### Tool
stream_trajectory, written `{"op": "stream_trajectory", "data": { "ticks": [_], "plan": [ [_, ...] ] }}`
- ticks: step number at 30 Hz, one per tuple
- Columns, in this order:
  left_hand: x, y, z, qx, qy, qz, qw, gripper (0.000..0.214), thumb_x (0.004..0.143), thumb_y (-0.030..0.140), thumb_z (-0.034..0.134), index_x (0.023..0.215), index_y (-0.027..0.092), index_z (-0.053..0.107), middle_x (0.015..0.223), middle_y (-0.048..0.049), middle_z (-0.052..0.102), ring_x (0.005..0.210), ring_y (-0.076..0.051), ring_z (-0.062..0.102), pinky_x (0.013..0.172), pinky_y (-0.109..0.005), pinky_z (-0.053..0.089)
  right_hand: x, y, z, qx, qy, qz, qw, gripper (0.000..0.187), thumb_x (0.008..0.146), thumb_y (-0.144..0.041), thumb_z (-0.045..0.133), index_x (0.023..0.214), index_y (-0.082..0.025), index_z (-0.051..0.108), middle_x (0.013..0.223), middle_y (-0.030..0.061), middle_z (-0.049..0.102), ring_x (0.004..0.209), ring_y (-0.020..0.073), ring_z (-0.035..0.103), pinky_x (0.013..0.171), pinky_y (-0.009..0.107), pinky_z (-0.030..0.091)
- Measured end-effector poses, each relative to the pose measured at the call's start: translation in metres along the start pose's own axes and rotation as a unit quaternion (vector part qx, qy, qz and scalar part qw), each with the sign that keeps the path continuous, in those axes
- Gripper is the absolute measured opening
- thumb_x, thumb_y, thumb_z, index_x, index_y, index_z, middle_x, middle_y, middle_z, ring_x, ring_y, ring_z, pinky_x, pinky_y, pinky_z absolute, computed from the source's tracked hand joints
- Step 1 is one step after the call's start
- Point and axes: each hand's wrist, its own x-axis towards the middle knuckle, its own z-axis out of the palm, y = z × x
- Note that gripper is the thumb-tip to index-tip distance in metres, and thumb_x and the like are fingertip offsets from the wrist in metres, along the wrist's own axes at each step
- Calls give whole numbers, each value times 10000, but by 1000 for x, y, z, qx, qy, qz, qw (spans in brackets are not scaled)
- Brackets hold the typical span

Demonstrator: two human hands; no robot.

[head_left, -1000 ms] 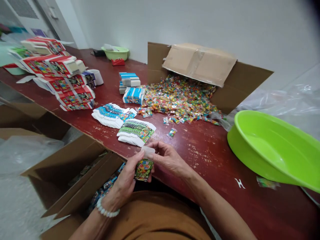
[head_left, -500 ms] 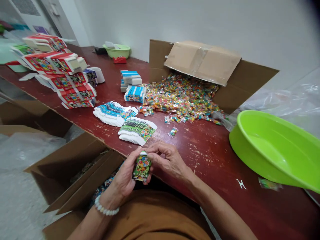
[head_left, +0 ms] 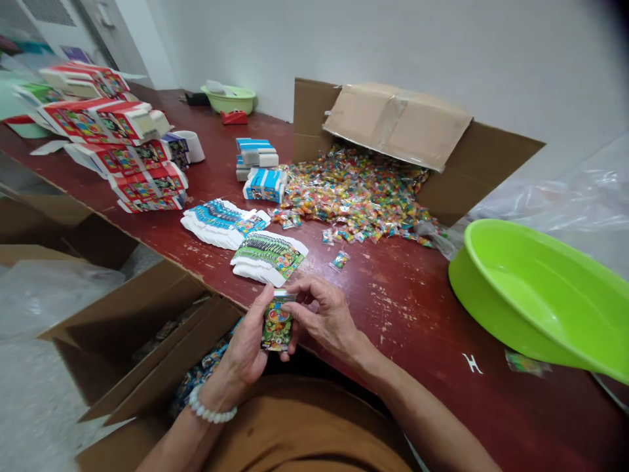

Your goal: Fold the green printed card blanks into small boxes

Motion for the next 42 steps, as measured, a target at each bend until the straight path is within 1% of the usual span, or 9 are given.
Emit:
{"op": "stream_trajectory", "data": {
  "ticks": [4, 8, 14, 19, 22, 25, 30, 36, 42],
  "plan": [
    [1, -1, 1, -21, -17, 14, 1000, 520, 889, 615, 500, 969, 123, 647, 608, -43, 672, 365, -167, 584, 276, -239, 443, 0, 7, 9, 112, 39, 100, 988, 435, 717, -242, 780, 1072, -238, 528, 904, -17, 615, 612, 92, 590, 520, 212, 509],
    [3, -6, 2, -26, 19, 54, 998, 461, 887, 553, 550, 1045, 130, 642, 584, -16, 663, 362, -161, 574, 282, -234, 445, -5, 10, 17, 214, 18, 166, 962, 365, 767, -374, 756, 983, -243, 492, 762, -55, 577, 432, 85, 544, 353, 213, 482],
    [1, -9, 5, -14, 31, 84, 996, 540, 882, 576, 530, 1125, 104, 629, 601, -41, 690, 385, -177, 609, 288, -222, 433, -3, 10, 15, 235, -17, 147, 960, 264, 768, -377, 760, 803, -188, 579, 890, 13, 630, 453, 85, 585, 341, 222, 507],
    [0, -4, 7, -5, 37, 66, 997, 576, 883, 599, 499, 1176, 114, 599, 651, -55, 701, 387, -188, 613, 275, -241, 441, 6, 11, 12, 260, 2, 142, 955, 397, 717, -328, 816, 1037, -244, 597, 852, -21, 674, 422, 77, 544, 358, 219, 490],
    [0, -2, 5, -14, 27, 54, 998, 588, 878, 623, 485, 1218, 150, 564, 675, -39, 696, 374, -178, 602, 265, -239, 433, 5, 14, 8, 156, -14, 57, 986, 169, 795, -335, 757, 910, -226, 697, 931, 26, 703, 581, 111, 621, 524, 254, 552],
    [0, -3, 3, -2, 25, 56, 998, 558, 864, 594, 523, 1230, 174, 554, 660, -12, 679, 360, -166, 583, 260, -235, 429, 2, 17, 3, 77, -13, -11, 997, 126, 784, -328, 772, 814, -216, 724, 938, 44, 697, 819, 166, 664, 726, 290, 564],
    [1, -10, 4, 49, 37, 84, 995, 493, 870, 525, 553, 1230, 189, 573, 611, 17, 646, 367, -145, 567, 271, -197, 404, 5, 15, -1, 111, -58, 105, 987, 179, 837, -363, 709, 869, -189, 686, 895, 19, 686, 498, 72, 575, 452, 202, 469],
    [1, -6, 0, 65, 8, 77, 995, 683, 821, 713, 503, 1167, 134, 609, 619, -28, 666, 348, -140, 553, 280, -203, 395, 16, 5, 0, 235, -85, 169, 953, 246, 805, -394, 730, 831, -155, 677, 774, 25, 700, 426, 81, 544, 416, 231, 484],
    [3, -2, -6, 25, 15, 26, 999, 518, 861, 548, 537, 1154, 129, 622, 547, -3, 627, 338, -165, 569, 272, -218, 406, -1, 7, 2, 149, -94, 38, 984, 185, 847, -381, 702, 875, -199, 716, 1071, 71, 652, 850, 168, 652, 533, 222, 562]
  ]
}}
